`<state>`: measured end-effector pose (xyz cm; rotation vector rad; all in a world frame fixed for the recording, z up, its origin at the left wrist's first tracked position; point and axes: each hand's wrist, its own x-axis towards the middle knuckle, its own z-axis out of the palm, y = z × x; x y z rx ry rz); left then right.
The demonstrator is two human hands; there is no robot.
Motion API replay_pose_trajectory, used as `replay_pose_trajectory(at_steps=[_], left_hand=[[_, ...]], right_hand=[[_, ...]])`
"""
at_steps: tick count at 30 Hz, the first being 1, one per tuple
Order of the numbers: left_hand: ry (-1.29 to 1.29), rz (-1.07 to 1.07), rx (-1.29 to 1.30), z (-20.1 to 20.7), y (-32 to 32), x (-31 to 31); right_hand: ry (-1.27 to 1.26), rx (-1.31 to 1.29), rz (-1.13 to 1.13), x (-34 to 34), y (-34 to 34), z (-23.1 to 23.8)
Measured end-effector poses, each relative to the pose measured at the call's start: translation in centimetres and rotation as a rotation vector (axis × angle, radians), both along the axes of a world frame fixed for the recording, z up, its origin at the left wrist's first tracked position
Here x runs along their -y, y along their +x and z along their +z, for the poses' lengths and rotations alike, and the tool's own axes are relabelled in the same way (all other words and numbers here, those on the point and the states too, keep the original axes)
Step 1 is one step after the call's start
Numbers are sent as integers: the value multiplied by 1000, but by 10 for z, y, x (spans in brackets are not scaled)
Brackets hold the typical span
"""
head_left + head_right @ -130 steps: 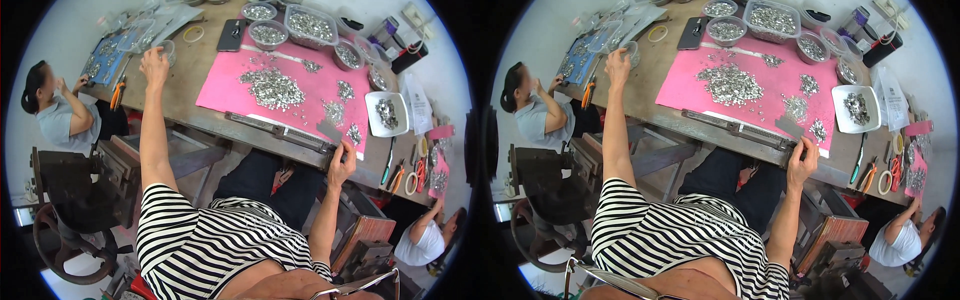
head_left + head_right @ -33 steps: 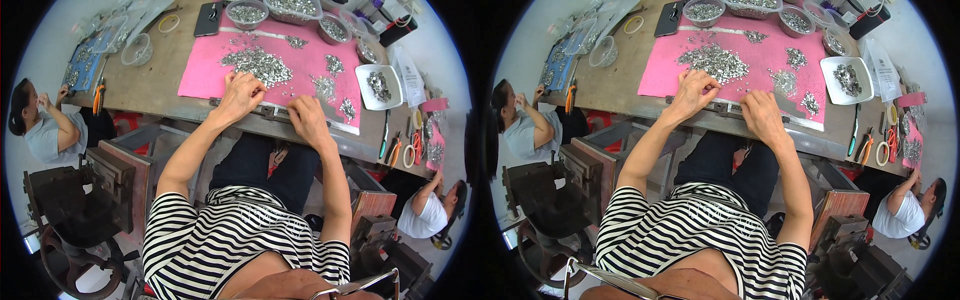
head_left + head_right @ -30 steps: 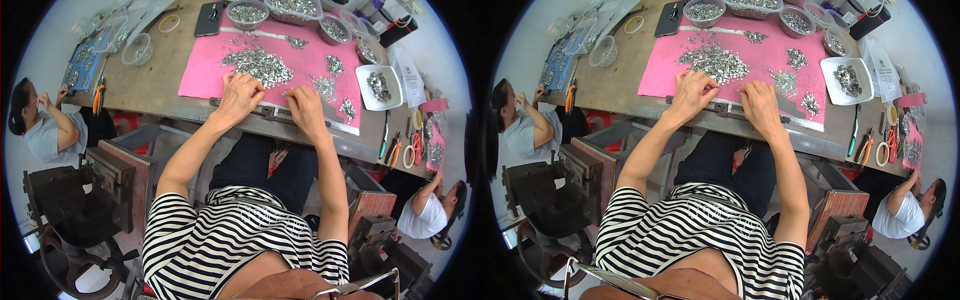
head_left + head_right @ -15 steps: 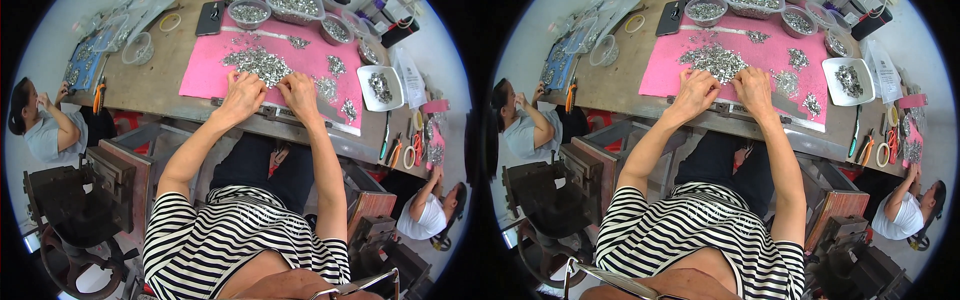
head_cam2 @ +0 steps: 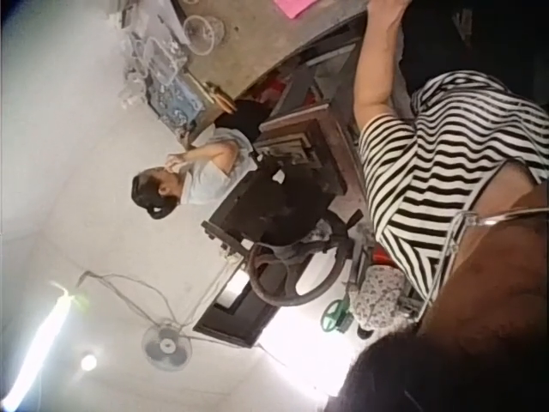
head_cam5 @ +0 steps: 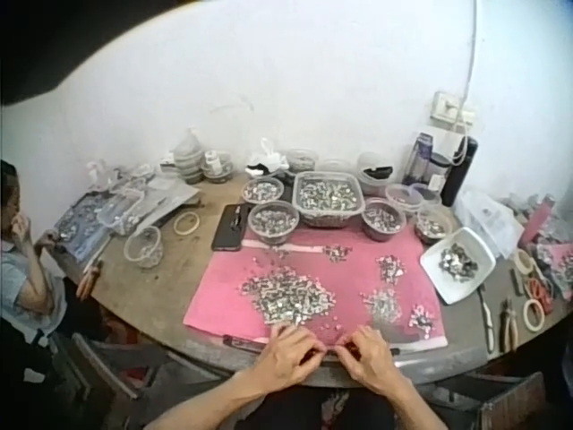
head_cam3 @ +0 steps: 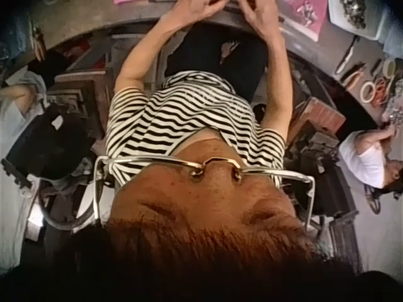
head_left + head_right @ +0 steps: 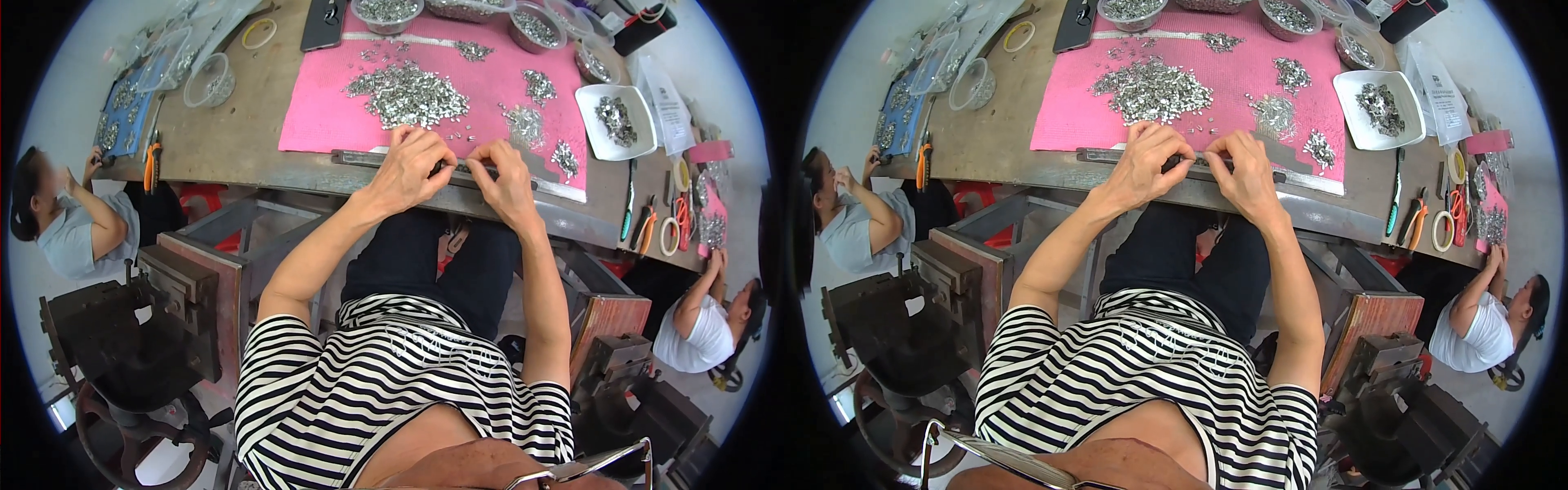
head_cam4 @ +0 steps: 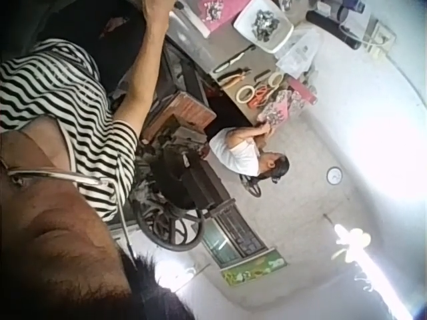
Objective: The person picks up small metal components from storage containers, places them into a metal jig, and then uses a manual press to stamp or assemble them.
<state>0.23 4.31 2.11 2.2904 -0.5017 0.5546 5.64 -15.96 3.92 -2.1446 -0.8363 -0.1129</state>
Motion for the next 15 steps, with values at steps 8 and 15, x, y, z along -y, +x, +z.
replay_pose_trajectory(at_steps=[8,15], left_hand=[[47,-18,1,1,-1,-3],[-38,119,36,-3,1,-15]], right_hand=[[-14,229,85,-4,-10,-12],[-72,318,119,-4,-11,-9]])
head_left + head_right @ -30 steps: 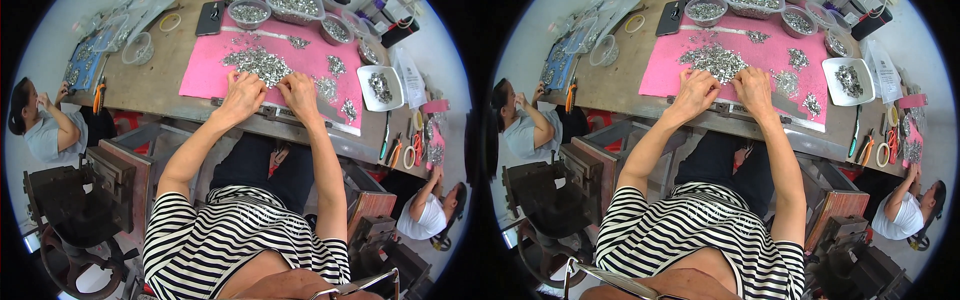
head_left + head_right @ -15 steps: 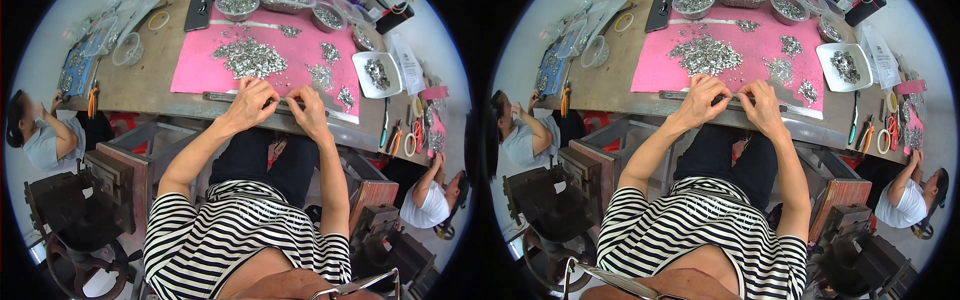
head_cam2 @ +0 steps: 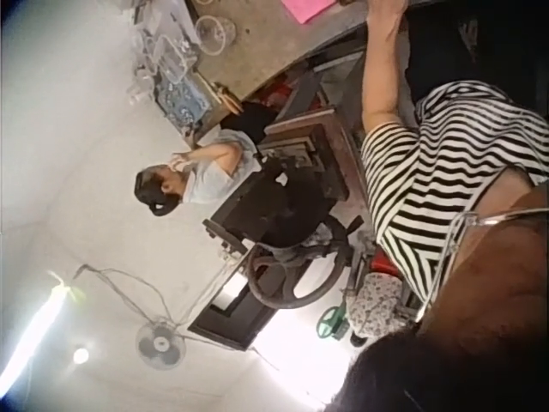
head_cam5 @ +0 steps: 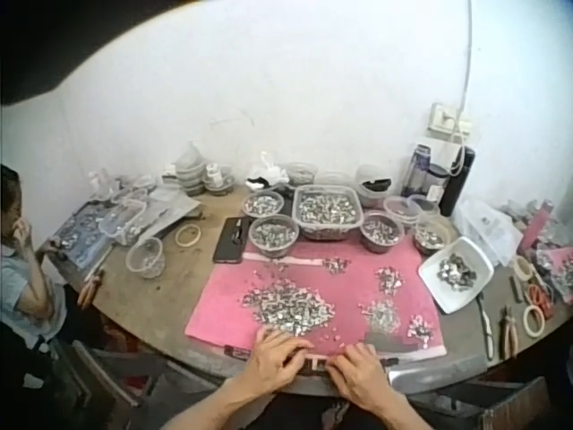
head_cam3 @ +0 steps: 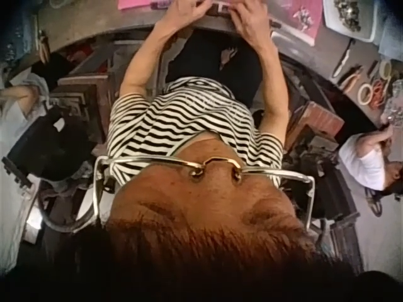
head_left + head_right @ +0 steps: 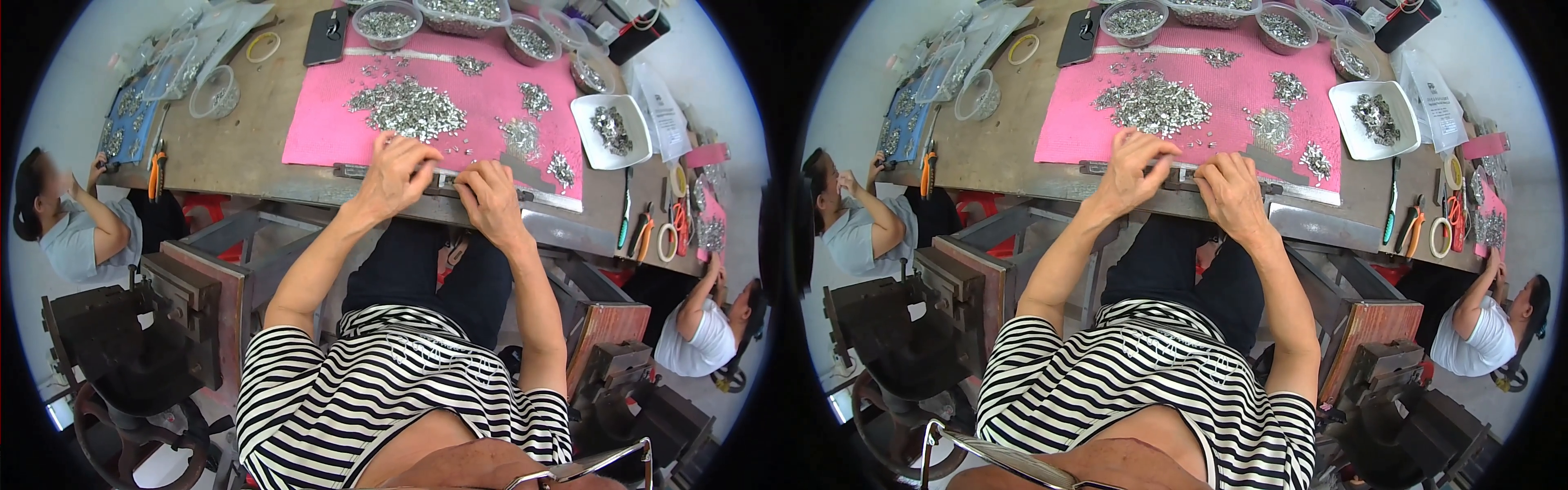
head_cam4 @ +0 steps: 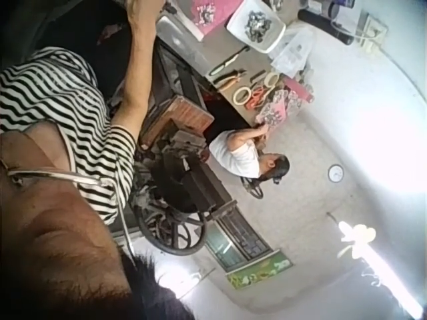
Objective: The person picks up small metal components from storage containers, places them into a metal jig, and then uses a manual press to stamp or assemble them.
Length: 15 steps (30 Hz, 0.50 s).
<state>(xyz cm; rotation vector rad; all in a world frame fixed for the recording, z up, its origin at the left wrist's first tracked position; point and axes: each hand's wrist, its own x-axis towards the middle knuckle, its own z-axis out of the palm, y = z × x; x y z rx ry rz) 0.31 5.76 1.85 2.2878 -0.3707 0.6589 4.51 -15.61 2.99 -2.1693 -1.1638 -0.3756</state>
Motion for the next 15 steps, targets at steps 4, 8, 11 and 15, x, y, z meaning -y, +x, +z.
replay_pose_trajectory(at_steps=[4,8,11,15], left_hand=[[55,141,-67,10,12,-19],[132,144,-91,12,18,-25],[182,139,-20,3,24,-19],[298,150,0,-2,28,-15]], right_hand=[[-47,-83,17,2,4,8],[38,-220,10,-2,14,15],[72,-144,-123,-12,37,6],[29,-26,-137,-25,63,-6]])
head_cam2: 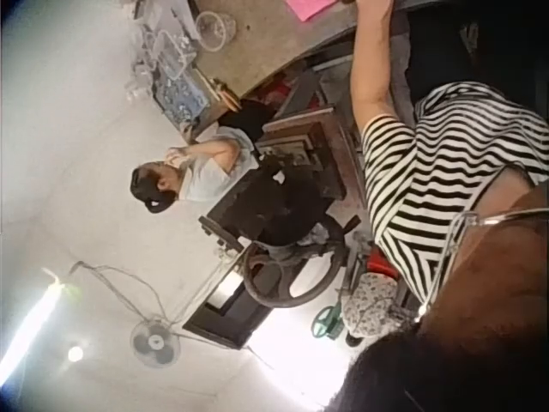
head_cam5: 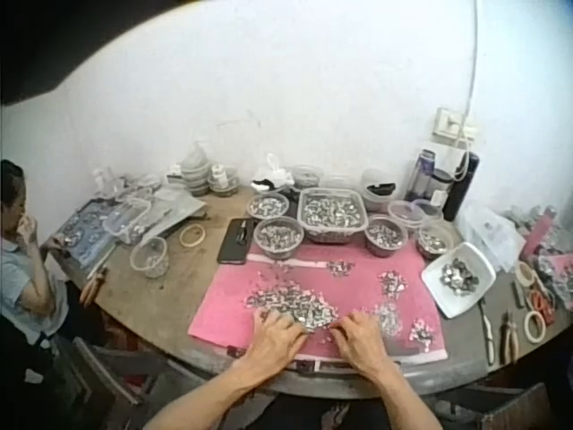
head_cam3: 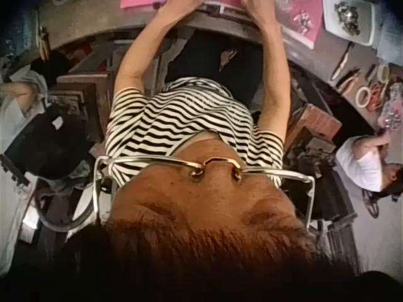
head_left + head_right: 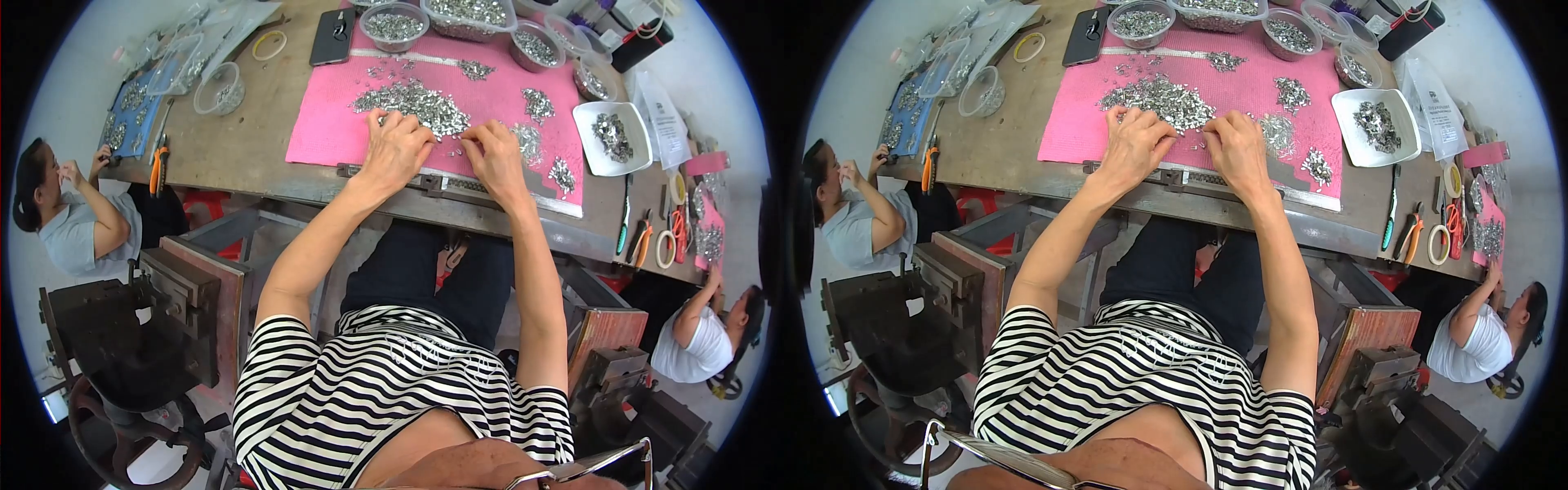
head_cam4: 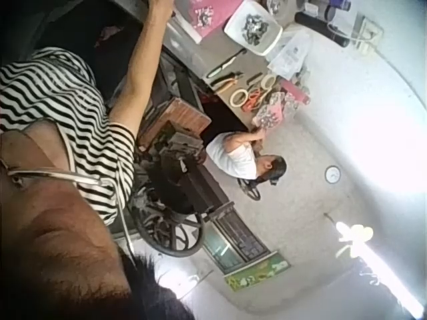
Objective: The person picks up small metal components from storage containers, places them into a metal jig, and then uses a manual press to stamp or assemble them.
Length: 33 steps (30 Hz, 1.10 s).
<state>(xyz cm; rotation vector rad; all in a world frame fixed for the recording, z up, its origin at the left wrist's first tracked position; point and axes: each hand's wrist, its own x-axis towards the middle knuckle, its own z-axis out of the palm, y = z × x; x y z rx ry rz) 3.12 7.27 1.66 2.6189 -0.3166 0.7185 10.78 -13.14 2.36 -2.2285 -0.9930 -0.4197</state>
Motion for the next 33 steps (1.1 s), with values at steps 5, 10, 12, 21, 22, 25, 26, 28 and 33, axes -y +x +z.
replay_pose_trajectory(at_steps=[5,10,12,21,22,25,26,28,33], left_hand=[[24,2,5,2,-1,3],[23,24,60,1,0,2],[7,14,44,0,1,1],[-78,-47,-57,7,-3,-2],[-91,-50,-79,8,-6,-2],[-82,-58,-97,8,-11,-6],[-81,-56,-95,7,-12,-7],[-67,-72,-81,7,-13,-9],[-84,-90,-95,5,-11,-9]], right_hand=[[-98,55,-40,-12,8,-11],[-82,91,-6,-5,-2,-1],[-50,-32,42,9,-17,10],[-26,-113,93,34,-62,12],[-32,-71,81,33,-62,11],[-38,-49,108,35,-62,11],[-37,-46,110,35,-62,12],[-41,-98,121,34,-61,15],[-13,-183,95,24,-40,19]])
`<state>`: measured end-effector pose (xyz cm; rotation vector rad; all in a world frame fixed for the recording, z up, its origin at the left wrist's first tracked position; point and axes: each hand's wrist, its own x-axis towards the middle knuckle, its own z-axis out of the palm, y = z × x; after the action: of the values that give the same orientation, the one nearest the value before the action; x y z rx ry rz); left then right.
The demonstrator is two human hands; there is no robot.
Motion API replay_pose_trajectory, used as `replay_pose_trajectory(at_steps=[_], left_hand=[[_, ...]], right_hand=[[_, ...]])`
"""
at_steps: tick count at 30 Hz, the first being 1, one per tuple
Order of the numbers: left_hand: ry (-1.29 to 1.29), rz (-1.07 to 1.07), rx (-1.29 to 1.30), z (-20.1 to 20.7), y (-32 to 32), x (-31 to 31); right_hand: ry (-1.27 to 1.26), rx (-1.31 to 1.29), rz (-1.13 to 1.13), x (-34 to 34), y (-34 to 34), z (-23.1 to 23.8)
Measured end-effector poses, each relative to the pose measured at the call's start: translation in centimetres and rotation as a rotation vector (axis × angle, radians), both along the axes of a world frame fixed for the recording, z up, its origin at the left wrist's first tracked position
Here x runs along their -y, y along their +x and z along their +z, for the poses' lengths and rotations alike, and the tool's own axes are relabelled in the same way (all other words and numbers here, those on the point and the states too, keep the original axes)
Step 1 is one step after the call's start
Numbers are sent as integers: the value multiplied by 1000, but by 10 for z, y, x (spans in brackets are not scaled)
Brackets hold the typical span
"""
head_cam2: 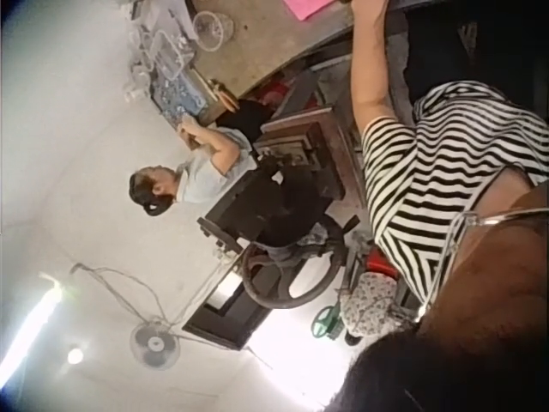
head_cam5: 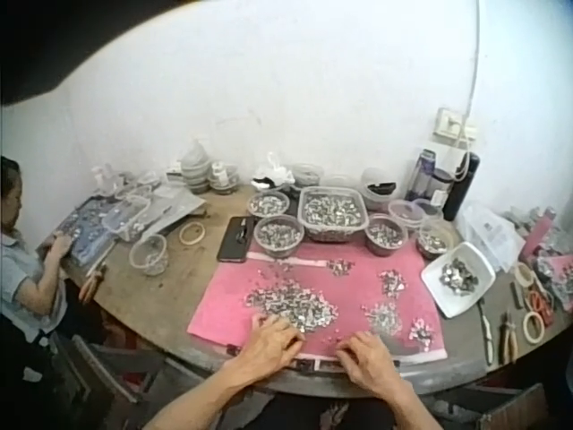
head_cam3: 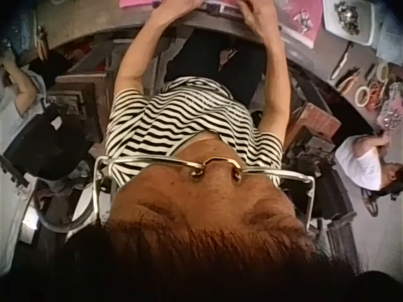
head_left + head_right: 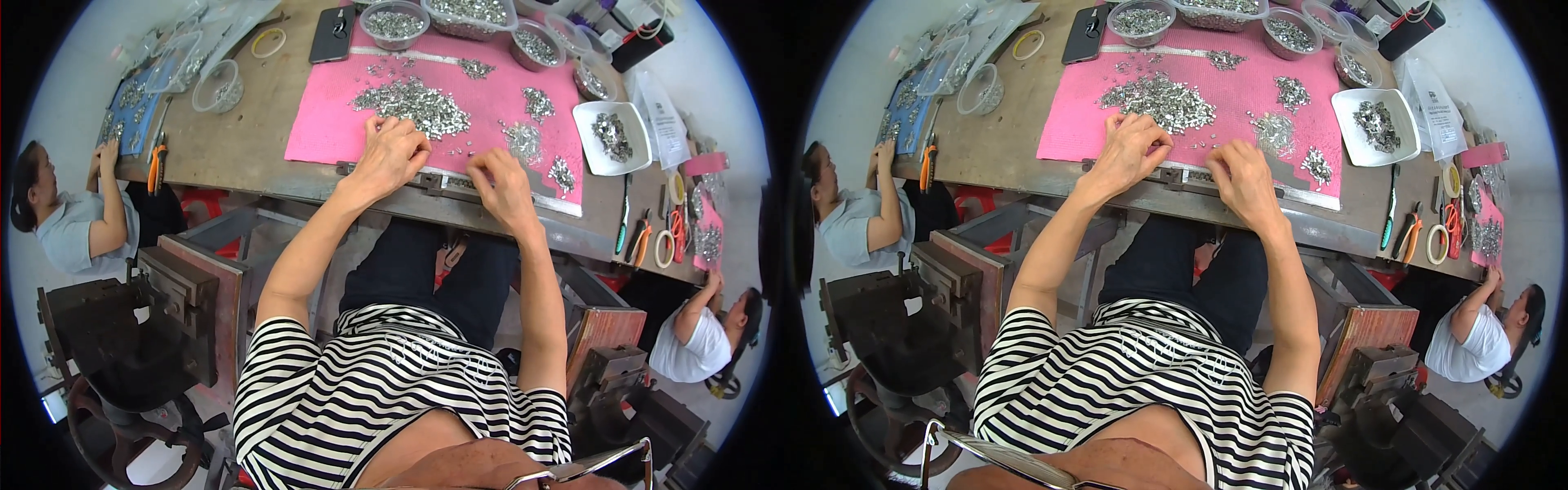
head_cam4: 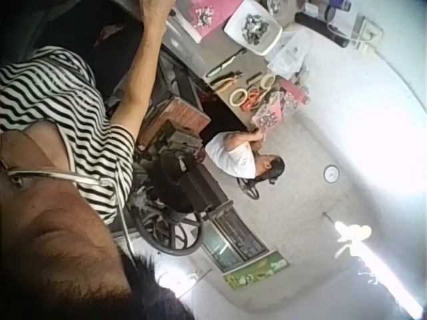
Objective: The person picks up small metal components from storage containers, places them into a metal jig, and then uses a manual press to stamp or assemble them.
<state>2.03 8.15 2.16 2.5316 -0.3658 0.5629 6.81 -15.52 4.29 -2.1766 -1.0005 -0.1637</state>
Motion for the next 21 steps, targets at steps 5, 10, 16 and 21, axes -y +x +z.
replay_pose_trajectory(at_steps=[5,10,16,21], left_hand=[[-5,5,-8,0,0,1],[-21,16,1,-1,-1,3],[-33,22,39,0,-4,8],[-142,-61,62,3,-16,39]], right_hand=[[1,82,-147,-39,34,-20],[-151,169,-225,-49,40,-25],[-80,97,-186,-36,34,-17],[121,-347,-158,3,4,-1]])
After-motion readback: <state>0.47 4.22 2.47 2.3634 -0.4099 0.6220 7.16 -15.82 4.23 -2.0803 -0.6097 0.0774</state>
